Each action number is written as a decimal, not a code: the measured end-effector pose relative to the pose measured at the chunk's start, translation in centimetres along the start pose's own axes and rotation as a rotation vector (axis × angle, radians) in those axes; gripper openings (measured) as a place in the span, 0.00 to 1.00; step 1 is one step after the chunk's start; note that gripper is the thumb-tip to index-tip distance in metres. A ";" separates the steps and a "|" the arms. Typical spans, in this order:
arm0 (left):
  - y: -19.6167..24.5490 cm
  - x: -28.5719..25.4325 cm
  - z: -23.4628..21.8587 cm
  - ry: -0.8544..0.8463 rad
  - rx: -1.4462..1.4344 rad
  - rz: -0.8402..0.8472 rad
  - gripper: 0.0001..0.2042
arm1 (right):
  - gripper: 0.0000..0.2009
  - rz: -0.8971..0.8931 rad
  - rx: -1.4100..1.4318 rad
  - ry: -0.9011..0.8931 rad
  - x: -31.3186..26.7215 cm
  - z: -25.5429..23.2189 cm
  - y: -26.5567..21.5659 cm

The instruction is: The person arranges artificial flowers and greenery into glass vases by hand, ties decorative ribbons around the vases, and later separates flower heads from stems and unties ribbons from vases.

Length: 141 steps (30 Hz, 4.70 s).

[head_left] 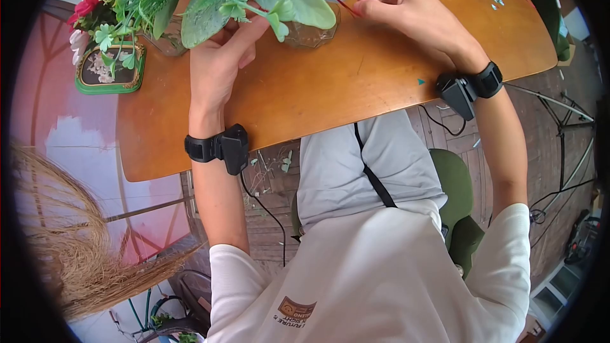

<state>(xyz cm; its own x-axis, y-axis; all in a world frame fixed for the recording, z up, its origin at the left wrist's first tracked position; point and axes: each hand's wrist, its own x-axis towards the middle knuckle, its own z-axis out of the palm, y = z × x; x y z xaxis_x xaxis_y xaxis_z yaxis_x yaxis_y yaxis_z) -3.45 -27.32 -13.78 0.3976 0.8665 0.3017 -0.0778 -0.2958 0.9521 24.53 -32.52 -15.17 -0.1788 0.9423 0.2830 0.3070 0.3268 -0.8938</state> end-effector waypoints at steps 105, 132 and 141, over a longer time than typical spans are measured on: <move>-1.5 0.1 1.5 0.182 0.225 0.011 0.18 | 0.19 0.214 0.002 -0.019 -1.1 0.4 -3.3; -1.4 0.8 2.7 -0.038 0.069 0.158 0.23 | 0.09 -0.072 -0.245 0.108 1.6 -2.0 -4.3; -1.8 1.1 2.5 -0.063 0.086 0.119 0.28 | 0.13 -0.103 -0.304 0.068 2.6 -2.6 -2.5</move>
<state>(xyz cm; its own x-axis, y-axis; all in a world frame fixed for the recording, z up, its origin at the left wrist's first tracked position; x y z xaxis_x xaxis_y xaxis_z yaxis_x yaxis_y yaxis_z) -0.60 -26.85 -15.32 0.4470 0.7973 0.4057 -0.0501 -0.4305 0.9012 25.75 -30.71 -11.27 -0.1635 0.9024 0.3986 0.5574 0.4179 -0.7174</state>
